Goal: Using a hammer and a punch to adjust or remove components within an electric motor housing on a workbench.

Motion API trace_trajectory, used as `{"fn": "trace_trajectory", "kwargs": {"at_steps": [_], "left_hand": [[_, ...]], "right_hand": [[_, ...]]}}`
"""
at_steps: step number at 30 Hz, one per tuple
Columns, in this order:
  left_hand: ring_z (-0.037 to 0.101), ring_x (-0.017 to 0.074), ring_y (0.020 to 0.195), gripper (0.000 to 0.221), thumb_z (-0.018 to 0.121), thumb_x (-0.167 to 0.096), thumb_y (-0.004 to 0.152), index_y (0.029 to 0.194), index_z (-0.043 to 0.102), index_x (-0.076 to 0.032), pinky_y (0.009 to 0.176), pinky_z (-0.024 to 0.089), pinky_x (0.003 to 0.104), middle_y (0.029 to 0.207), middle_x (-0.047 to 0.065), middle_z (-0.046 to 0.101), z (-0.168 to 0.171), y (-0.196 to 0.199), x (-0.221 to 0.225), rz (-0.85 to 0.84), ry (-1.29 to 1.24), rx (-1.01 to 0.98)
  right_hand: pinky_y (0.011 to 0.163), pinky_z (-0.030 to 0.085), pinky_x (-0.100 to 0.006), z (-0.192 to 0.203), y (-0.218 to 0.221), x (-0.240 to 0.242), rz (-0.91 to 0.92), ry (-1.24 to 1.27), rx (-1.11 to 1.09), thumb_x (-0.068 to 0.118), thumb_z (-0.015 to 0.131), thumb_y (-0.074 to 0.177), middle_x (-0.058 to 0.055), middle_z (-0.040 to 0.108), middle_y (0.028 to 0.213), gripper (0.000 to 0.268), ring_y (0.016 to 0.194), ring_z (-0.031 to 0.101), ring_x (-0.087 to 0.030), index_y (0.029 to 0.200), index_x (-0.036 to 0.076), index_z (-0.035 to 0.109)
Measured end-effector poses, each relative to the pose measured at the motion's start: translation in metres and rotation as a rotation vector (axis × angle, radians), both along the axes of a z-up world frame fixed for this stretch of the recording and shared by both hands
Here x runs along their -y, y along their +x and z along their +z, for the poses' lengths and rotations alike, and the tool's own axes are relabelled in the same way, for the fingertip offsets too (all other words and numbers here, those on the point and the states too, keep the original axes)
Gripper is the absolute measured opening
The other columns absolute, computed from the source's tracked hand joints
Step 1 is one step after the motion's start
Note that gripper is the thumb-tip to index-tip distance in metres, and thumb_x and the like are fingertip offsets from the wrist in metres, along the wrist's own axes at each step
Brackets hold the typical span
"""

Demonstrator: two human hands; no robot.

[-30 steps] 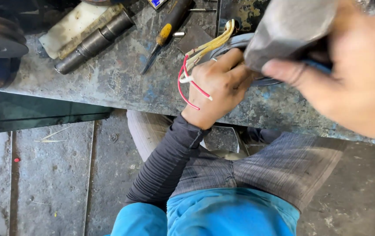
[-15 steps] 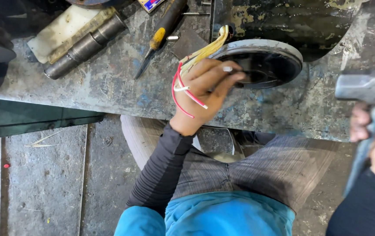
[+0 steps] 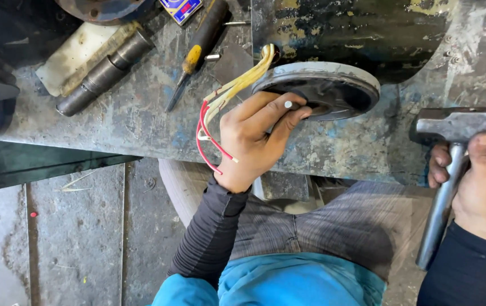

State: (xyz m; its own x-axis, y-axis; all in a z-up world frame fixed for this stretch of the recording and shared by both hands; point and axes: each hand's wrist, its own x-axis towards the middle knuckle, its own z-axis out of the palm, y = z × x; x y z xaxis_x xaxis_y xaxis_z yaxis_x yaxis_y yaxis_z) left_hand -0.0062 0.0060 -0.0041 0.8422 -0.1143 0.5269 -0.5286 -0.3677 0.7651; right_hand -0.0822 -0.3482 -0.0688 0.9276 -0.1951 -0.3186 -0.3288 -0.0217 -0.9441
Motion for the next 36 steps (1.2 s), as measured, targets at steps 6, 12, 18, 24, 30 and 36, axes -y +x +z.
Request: {"fn": "trace_trajectory", "kwargs": {"at_steps": [6, 12, 18, 24, 30, 36], "left_hand": [[0.074, 0.0216, 0.080, 0.011, 0.077, -0.007, 0.101, 0.106, 0.075, 0.002, 0.073, 0.061, 0.032, 0.097, 0.010, 0.073, -0.003, 0.005, 0.007, -0.005, 0.028, 0.029], [0.076, 0.0225, 0.082, 0.011, 0.078, -0.010, 0.102, 0.108, 0.077, -0.002, 0.071, 0.059, 0.033, 0.099, 0.008, 0.074, 0.000, 0.007, 0.004, -0.008, 0.100, 0.009], [0.069, 0.0229, 0.071, 0.015, 0.080, -0.018, 0.101, 0.105, 0.079, -0.003, 0.061, 0.050, 0.035, 0.091, 0.005, 0.072, 0.001, 0.006, 0.007, 0.079, 0.184, 0.031], [0.071, 0.0222, 0.073, 0.014, 0.078, -0.015, 0.101, 0.104, 0.077, -0.002, 0.063, 0.052, 0.034, 0.092, 0.005, 0.072, -0.001, 0.004, 0.008, 0.084, 0.139, 0.034], [0.063, 0.0234, 0.067, 0.017, 0.079, -0.020, 0.100, 0.104, 0.077, -0.004, 0.060, 0.048, 0.038, 0.089, 0.003, 0.066, -0.009, 0.003, 0.008, 0.143, 0.162, 0.095], [0.049, 0.0228, 0.059, 0.017, 0.078, -0.022, 0.101, 0.102, 0.077, -0.005, 0.052, 0.037, 0.039, 0.075, 0.002, 0.052, -0.014, 0.007, 0.008, 0.150, 0.180, 0.174]], "right_hand": [[0.049, 0.040, -0.030, 0.004, 0.000, -0.001, 0.011, -0.025, -0.030, 0.078, 0.055, 0.104, -0.007, 0.042, 0.085, 0.064, 0.058, 0.043, -0.015, 0.123, 0.018, 0.042], [0.049, 0.040, -0.031, 0.006, 0.001, -0.001, 0.035, -0.027, -0.007, 0.072, 0.053, 0.107, -0.009, 0.040, 0.086, 0.055, 0.059, 0.044, -0.017, 0.126, 0.022, 0.038], [0.049, 0.039, -0.032, 0.005, 0.000, -0.002, 0.031, -0.037, 0.005, 0.073, 0.053, 0.110, -0.009, 0.041, 0.084, 0.056, 0.058, 0.044, -0.017, 0.101, 0.021, 0.035], [0.050, 0.036, -0.031, 0.008, 0.001, -0.005, -0.002, -0.019, -0.021, 0.078, 0.055, 0.105, -0.007, 0.041, 0.085, 0.058, 0.058, 0.041, -0.015, 0.116, 0.025, 0.035], [0.042, 0.036, -0.030, 0.026, 0.000, -0.017, 0.031, -0.041, 0.063, 0.057, 0.054, 0.116, -0.011, 0.043, 0.079, 0.048, 0.052, 0.041, -0.017, 0.121, 0.011, 0.041], [0.055, 0.040, -0.025, 0.056, 0.020, 0.000, 0.305, 0.020, -0.098, 0.114, 0.055, 0.081, 0.013, 0.043, 0.080, 0.100, 0.056, 0.040, -0.003, 0.100, 0.016, 0.050]]}}
